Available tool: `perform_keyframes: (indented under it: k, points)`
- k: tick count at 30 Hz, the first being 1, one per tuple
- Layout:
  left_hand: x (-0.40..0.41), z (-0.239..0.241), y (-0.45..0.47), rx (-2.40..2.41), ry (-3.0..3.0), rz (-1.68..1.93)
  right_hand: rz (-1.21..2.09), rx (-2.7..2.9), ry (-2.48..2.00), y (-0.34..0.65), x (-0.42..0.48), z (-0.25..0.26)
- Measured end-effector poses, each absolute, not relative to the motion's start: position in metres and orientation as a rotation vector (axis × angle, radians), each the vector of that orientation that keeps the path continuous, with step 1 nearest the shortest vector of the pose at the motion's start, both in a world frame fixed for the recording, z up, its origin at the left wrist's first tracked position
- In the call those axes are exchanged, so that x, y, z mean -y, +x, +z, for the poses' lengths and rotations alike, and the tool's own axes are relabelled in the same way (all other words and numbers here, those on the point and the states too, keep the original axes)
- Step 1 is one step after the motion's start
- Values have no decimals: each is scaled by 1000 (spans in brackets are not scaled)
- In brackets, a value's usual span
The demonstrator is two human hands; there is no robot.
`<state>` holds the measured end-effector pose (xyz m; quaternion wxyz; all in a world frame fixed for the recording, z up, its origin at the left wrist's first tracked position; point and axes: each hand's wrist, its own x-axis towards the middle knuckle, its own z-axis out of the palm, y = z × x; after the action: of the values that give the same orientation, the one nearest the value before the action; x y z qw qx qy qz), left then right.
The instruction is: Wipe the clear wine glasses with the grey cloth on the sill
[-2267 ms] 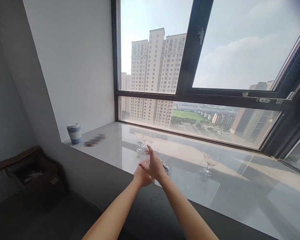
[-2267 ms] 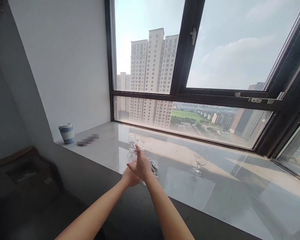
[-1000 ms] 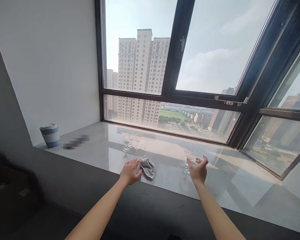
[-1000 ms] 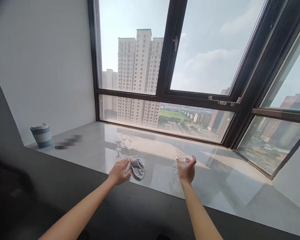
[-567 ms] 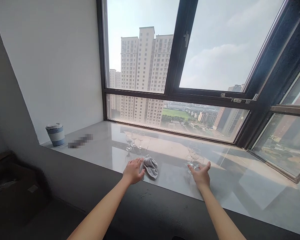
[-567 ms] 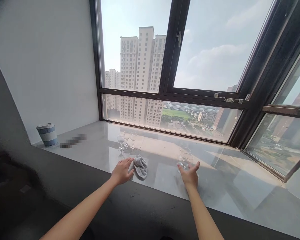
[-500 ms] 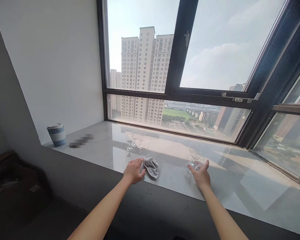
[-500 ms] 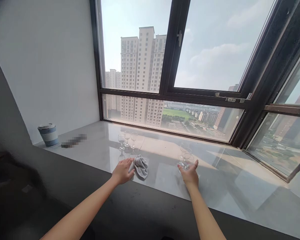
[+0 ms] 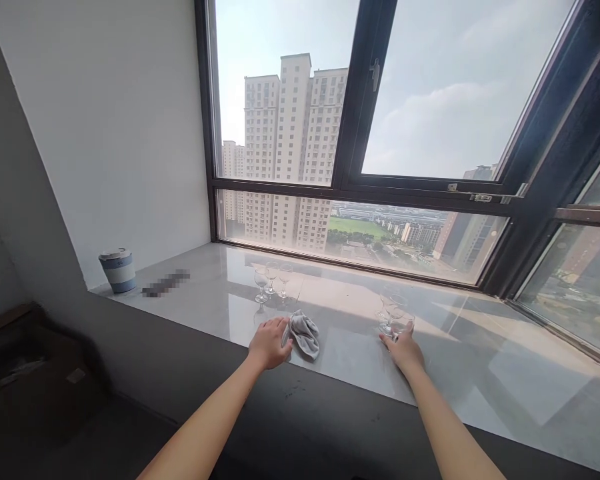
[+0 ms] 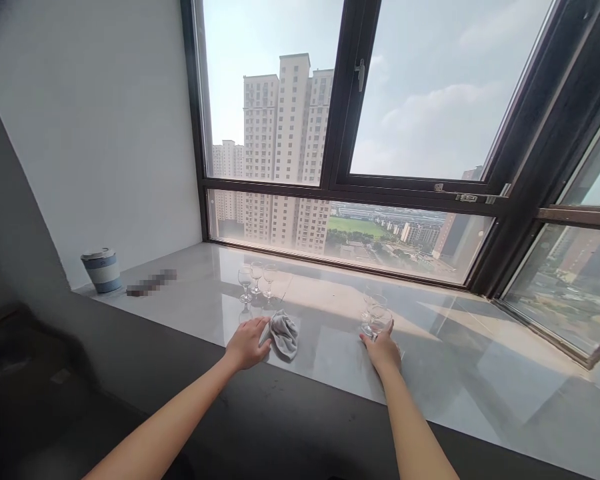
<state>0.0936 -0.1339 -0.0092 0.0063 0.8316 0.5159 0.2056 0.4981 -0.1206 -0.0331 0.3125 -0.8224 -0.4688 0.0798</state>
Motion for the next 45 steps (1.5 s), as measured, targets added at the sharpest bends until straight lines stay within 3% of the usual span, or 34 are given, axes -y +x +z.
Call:
perform_keyframes:
  k: [17, 27, 35, 41, 45]
  points:
    - [136, -7, 96, -1636, 2575, 651, 67, 1134, -1979, 491, 133, -27]
    - [134, -10, 95, -1613, 2571, 686, -616, 1155, -1446, 426, 148, -2]
    - [134, -11, 95, -1621, 2578, 723, -367, 1576, -1168, 314, 132, 15]
    - [135, -10, 97, -1646, 2572, 711, 59, 1892, -1158, 276, 115, -19]
    - [136, -8, 97, -1643, 2582, 702, 128, 1965, -1188, 275, 108, -37]
